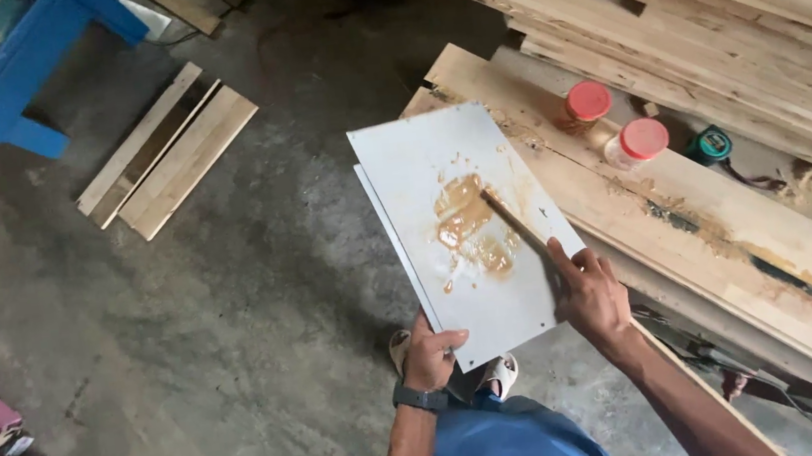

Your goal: The person holds a white board with glue in their left hand and uses a wooden stick in their right hand to spread the glue along a long wooden plank on a workbench. The person repeatedly dips the stick into the glue on the board and applies it to the wood.

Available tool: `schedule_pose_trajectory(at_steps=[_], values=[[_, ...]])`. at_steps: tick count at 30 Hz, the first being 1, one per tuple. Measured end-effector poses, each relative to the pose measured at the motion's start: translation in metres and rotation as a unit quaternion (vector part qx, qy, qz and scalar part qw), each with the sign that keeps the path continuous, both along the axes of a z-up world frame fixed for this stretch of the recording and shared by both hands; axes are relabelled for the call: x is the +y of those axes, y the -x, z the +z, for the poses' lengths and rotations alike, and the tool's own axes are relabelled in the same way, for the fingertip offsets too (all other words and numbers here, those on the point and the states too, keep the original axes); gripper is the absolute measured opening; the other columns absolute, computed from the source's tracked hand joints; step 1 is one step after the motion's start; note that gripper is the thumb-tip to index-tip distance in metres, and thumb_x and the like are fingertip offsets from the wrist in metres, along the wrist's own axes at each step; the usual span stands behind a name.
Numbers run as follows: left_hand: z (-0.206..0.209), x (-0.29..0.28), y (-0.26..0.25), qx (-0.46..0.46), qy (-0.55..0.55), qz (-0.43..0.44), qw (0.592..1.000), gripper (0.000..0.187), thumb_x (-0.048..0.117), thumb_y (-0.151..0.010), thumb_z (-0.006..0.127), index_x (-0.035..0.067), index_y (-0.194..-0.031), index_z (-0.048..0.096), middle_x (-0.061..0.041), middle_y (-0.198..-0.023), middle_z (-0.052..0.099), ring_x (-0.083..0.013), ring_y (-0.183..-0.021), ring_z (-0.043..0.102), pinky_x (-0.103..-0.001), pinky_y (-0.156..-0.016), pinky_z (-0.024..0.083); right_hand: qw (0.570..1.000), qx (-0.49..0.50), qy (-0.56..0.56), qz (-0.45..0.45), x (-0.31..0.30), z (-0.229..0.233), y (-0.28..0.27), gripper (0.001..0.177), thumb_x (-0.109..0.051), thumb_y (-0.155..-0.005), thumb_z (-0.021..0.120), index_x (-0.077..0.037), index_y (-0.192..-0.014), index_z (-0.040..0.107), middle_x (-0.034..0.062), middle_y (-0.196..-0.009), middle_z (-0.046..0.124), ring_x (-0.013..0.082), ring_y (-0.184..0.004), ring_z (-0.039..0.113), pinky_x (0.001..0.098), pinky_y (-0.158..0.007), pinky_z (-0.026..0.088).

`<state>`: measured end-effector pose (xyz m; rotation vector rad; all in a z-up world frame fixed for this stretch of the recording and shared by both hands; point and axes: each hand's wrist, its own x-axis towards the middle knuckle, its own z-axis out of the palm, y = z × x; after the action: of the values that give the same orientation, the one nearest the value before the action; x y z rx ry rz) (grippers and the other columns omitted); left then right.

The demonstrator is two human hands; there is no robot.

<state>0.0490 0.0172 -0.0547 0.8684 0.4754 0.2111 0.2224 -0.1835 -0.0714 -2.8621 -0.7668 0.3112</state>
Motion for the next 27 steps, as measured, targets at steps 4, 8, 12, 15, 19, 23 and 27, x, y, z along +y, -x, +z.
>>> schedule_pose_trajectory(at_steps=[4,8,12,15,19,23,27], values=[[-0.022,0.007,0.003,-0.006,-0.027,0.010,1.000,0.064,-0.006,-0.075,0.075,0.013,-0.135,0.062,-0.007,-0.107,0.071,-0.0247,-0.105,0.065,-0.050,-0.094,0.055,0.999,-0.002,-0.022,0.024,0.020,0.007,0.021,0.069,-0.017,-0.093,0.051,-0.042,-0.156,0.040,0.0011,-0.107,0.056,0.0254,-0.101,0.061,0.0461,-0.079,0.065],[-0.034,0.009,0.004,-0.005,-0.010,0.038,0.999,0.070,-0.008,-0.072,0.076,0.010,-0.137,0.061,-0.009,-0.109,0.074,-0.0236,-0.101,0.069,-0.044,-0.087,0.059,0.996,0.008,-0.083,0.041,0.032,0.013,0.043,0.065,-0.007,-0.092,0.051,-0.032,-0.152,0.049,0.0062,-0.100,0.060,0.0263,-0.091,0.066,0.0429,-0.070,0.064],[-0.044,0.011,0.008,-0.007,-0.036,0.046,0.998,0.067,-0.006,-0.074,0.078,0.009,-0.137,0.060,-0.009,-0.110,0.074,-0.0227,-0.102,0.068,-0.043,-0.085,0.058,0.981,0.047,-0.182,0.048,0.029,-0.011,0.051,0.059,-0.003,-0.091,0.054,-0.022,-0.146,0.058,0.0101,-0.091,0.063,0.0277,-0.079,0.070,0.0408,-0.062,0.060],[-0.047,0.013,0.012,-0.002,-0.035,0.055,0.998,0.069,-0.007,-0.071,0.079,0.010,-0.136,0.061,-0.008,-0.111,0.074,-0.0230,-0.102,0.069,-0.043,-0.086,0.059,0.931,0.170,-0.321,0.028,0.031,0.004,0.042,0.053,0.000,-0.087,0.062,-0.017,-0.138,0.067,0.0131,-0.088,0.072,0.0273,-0.078,0.074,0.0393,-0.060,0.059],[-0.055,0.011,0.016,0.038,0.026,0.067,0.997,0.063,-0.009,-0.071,0.080,0.005,-0.130,0.063,-0.010,-0.105,0.072,-0.0241,-0.096,0.068,-0.044,-0.086,0.057,0.784,0.431,-0.446,-0.032,0.002,-0.003,0.022,0.052,0.000,-0.090,0.058,-0.001,-0.142,0.059,0.0141,-0.071,0.061,0.0191,-0.052,0.057,0.0295,-0.038,0.047],[-0.047,0.005,0.013,0.081,0.035,0.092,0.992,0.063,-0.011,-0.070,0.079,0.000,-0.128,0.058,-0.016,-0.102,0.070,-0.0275,-0.093,0.068,-0.047,-0.085,0.057,0.694,0.509,-0.497,-0.115,-0.034,0.007,0.004,0.051,-0.006,-0.094,0.055,0.001,-0.144,0.053,0.0117,-0.076,0.053,0.0170,-0.052,0.053,0.0247,-0.037,0.036],[-0.036,0.001,0.008,0.088,0.070,0.094,0.989,0.062,-0.010,-0.073,0.076,0.008,-0.130,0.058,-0.017,-0.104,0.070,-0.0306,-0.090,0.072,-0.044,-0.087,0.060,0.735,0.436,-0.485,-0.183,-0.074,0.010,-0.023,0.041,-0.010,-0.092,0.062,0.000,-0.132,0.065,0.0077,-0.073,0.053,0.0145,-0.052,0.050,0.0261,-0.041,0.036]])
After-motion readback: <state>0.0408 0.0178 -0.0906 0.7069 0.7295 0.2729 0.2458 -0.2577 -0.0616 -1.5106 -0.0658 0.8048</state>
